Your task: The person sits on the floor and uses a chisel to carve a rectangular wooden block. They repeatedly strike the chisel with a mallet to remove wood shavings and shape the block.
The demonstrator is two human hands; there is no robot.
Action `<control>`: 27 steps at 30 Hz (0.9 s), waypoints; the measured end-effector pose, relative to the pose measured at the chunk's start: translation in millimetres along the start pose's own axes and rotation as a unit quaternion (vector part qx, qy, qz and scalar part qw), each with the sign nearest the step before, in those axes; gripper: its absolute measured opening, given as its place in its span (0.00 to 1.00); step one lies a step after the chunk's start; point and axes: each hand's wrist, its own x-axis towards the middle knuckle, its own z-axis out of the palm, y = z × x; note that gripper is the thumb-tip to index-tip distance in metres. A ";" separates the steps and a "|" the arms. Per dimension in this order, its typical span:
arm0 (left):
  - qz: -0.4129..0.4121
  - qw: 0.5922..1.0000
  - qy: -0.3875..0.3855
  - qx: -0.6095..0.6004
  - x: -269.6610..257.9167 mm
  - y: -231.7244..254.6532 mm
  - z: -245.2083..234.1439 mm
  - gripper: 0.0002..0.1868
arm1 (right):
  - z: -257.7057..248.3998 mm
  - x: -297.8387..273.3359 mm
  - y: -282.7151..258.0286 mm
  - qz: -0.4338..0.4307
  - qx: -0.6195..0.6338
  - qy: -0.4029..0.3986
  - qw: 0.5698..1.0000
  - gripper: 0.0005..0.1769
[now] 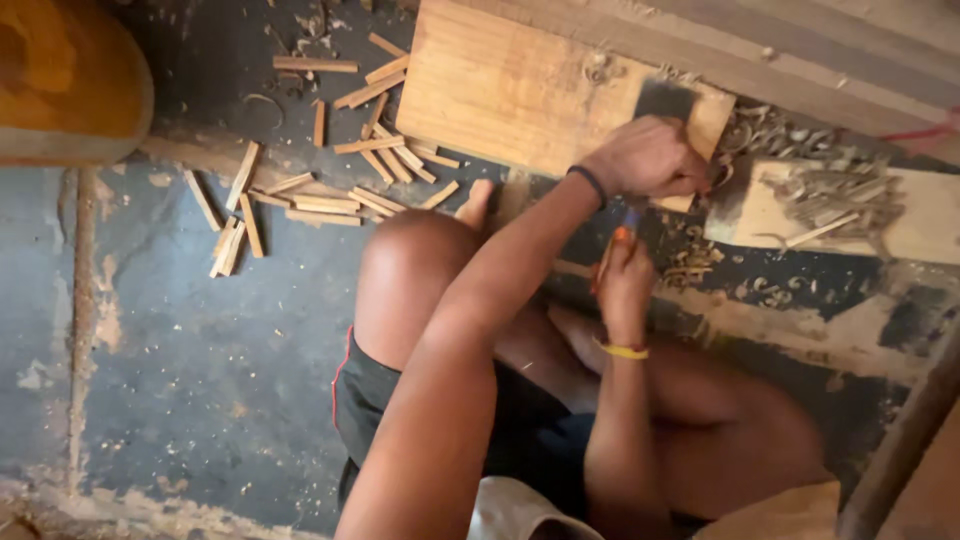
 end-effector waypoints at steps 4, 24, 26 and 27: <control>0.063 0.996 0.006 0.062 15.8 -17.9 8.4 0.08 | 0.6 15.2 5.0 0.012 0.010 0.005 1.000 0.25; 0.001 0.981 0.155 0.120 -43.2 73.5 -29.3 0.16 | -21.5 27.8 28.4 0.067 0.384 -0.036 0.920 0.22; -0.037 0.972 0.194 0.126 -48.5 68.7 -37.3 0.19 | -31.1 24.4 33.0 0.089 0.395 -0.021 0.914 0.23; -0.084 0.968 0.201 0.128 -55.0 66.6 -36.6 0.20 | -35.9 18.1 39.1 0.073 0.382 -0.009 0.921 0.23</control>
